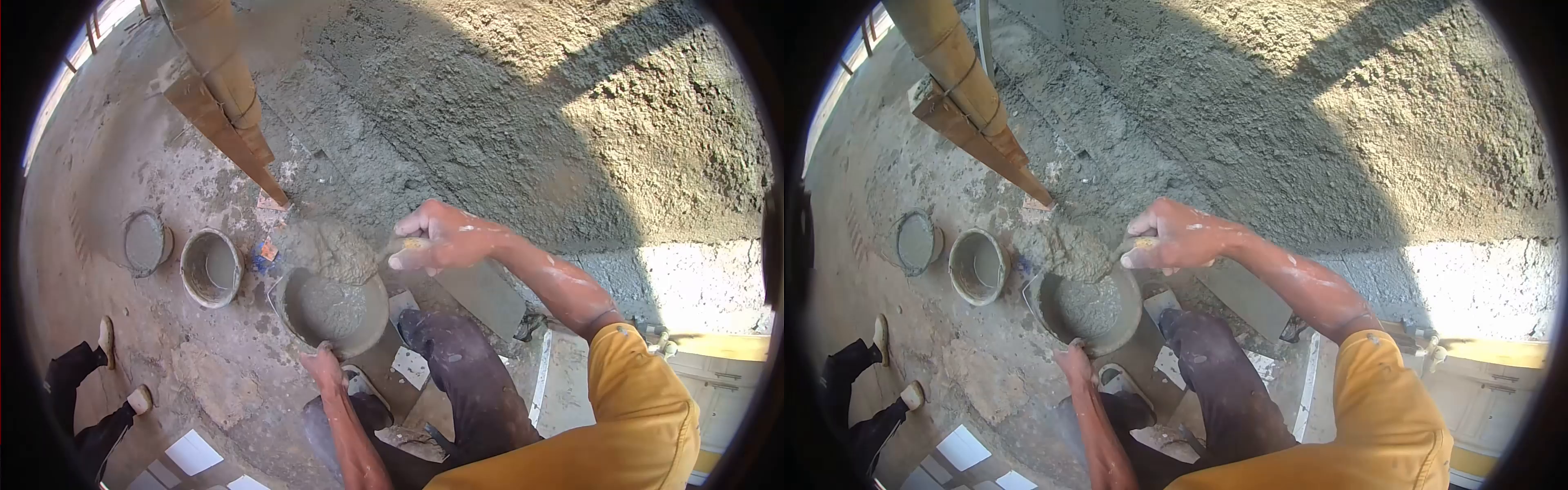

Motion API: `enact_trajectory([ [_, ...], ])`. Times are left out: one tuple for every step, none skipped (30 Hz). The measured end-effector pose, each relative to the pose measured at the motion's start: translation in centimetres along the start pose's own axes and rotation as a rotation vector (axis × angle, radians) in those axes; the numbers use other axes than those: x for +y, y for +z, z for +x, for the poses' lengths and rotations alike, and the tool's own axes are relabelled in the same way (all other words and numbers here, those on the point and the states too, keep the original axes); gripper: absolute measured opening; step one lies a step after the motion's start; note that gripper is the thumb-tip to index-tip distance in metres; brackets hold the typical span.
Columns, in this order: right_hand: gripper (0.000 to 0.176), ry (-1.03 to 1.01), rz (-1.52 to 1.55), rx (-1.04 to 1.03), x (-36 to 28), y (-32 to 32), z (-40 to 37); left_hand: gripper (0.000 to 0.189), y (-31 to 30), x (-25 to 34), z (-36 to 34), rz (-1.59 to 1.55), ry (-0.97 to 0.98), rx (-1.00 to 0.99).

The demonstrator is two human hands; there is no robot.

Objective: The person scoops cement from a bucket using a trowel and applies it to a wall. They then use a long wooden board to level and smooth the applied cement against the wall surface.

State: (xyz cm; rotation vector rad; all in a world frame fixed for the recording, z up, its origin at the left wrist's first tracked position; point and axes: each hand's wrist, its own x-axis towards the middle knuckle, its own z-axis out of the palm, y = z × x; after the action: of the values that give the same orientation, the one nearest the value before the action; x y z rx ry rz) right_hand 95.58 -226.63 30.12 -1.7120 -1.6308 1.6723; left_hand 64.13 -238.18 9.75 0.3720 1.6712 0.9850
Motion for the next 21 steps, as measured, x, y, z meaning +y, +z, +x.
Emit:
enact_trajectory([
  [0.031, 0.088, 0.143, -0.069, -1.5, -2.1, -0.6, 0.038, -1.1, 0.9, -1.2, 0.048, -0.033, 0.0],
  [0.026, 0.086, 0.318, -0.104, -1.5, -4.5, -0.4, 0.04, -2.4, 1.7, -2.2, 0.093, -0.063, 0.006],
  [0.021, 0.088, 0.495, -0.142, -0.6, -7.3, 0.2, 0.042, -3.6, 2.8, -3.3, 0.14, -0.096, 0.016],
  [0.023, 0.11, 0.576, -0.042, 0.3, -10.9, 0.9, 0.044, -3.9, 4.6, -5.0, 0.183, -0.13, 0.061],
  [0.031, 0.118, 0.439, 0.211, 0.4, -15.4, 0.9, 0.045, -5.3, 4.8, -5.9, 0.2, -0.141, 0.069],
  [0.031, 0.118, 0.362, 0.516, 0.8, -19.4, 0.0, 0.045, -7.3, 4.1, -6.7, 0.225, -0.159, 0.076],
  [0.035, 0.191, 0.089, 0.827, -2.3, -21.3, -3.0, 0.046, -8.2, 4.4, -7.2, 0.23, -0.166, 0.08],
  [0.034, 0.095, 0.118, 0.881, -5.3, -22.6, -6.7, 0.045, -7.2, 8.4, -10.5, 0.197, -0.099, 0.1],
  [0.034, 0.017, 0.152, 0.929, -7.7, -22.1, -10.5, 0.046, -7.8, 9.3, -11.8, 0.261, -0.122, 0.101],
  [0.032, 0.102, 0.024, 0.842, -9.9, -20.8, -13.0, 0.046, -8.4, 9.6, -12.6, 0.322, -0.138, 0.098],
  [0.032, 0.181, -0.1, 0.753, -11.6, -19.3, -15.3, 0.046, -8.6, 10.1, -13.5, 0.312, -0.117, 0.076],
  [0.029, 0.245, -0.195, 0.639, -12.2, -17.2, -16.4, 0.047, -8.8, 10.7, -14.4, 0.301, -0.096, 0.054],
  [0.028, 0.308, -0.284, 0.506, -12.3, -14.4, -16.7, 0.05, -8.5, 12.0, -15.5, 0.428, -0.106, 0.073],
  [0.025, 0.251, -0.481, 0.39, -13.0, -10.7, -17.0, 0.053, -10.2, 8.5, -14.8, 0.591, -0.062, 0.106],
  [0.022, 0.17, -0.674, 0.27, -13.5, -7.4, -16.9, 0.055, -8.4, 13.1, -17.5, 0.544, -0.079, 0.072],
  [0.018, -0.01, -0.788, 0.219, -12.6, -3.9, -16.7, 0.035, -8.8, 12.1, -17.7, 0.637, -0.02, 0.071],
  [0.015, -0.201, -0.894, 0.185, -11.3, -0.5, -16.5, 0.043, -7.8, 15.1, -19.3, 0.742, -0.099, 0.019],
  [0.015, -0.251, -0.986, 0.161, -10.7, 2.6, -16.0, 0.049, -7.4, 15.5, -20.2, 0.641, 0.051, -0.008],
  [0.017, -0.296, -1.088, 0.15, -10.2, 5.5, -15.3, 0.054, -7.0, 16.0, -21.0, 0.541, 0.197, -0.049],
  [0.019, -0.235, -1.116, 0.101, -8.8, 8.4, -14.5, 0.056, -6.0, 17.4, -22.1, 0.588, 0.24, -0.049],
  [0.022, -0.169, -1.149, 0.051, -7.7, 10.9, -13.7, 0.057, -5.4, 18.5, -22.9, 0.629, 0.284, -0.056],
])
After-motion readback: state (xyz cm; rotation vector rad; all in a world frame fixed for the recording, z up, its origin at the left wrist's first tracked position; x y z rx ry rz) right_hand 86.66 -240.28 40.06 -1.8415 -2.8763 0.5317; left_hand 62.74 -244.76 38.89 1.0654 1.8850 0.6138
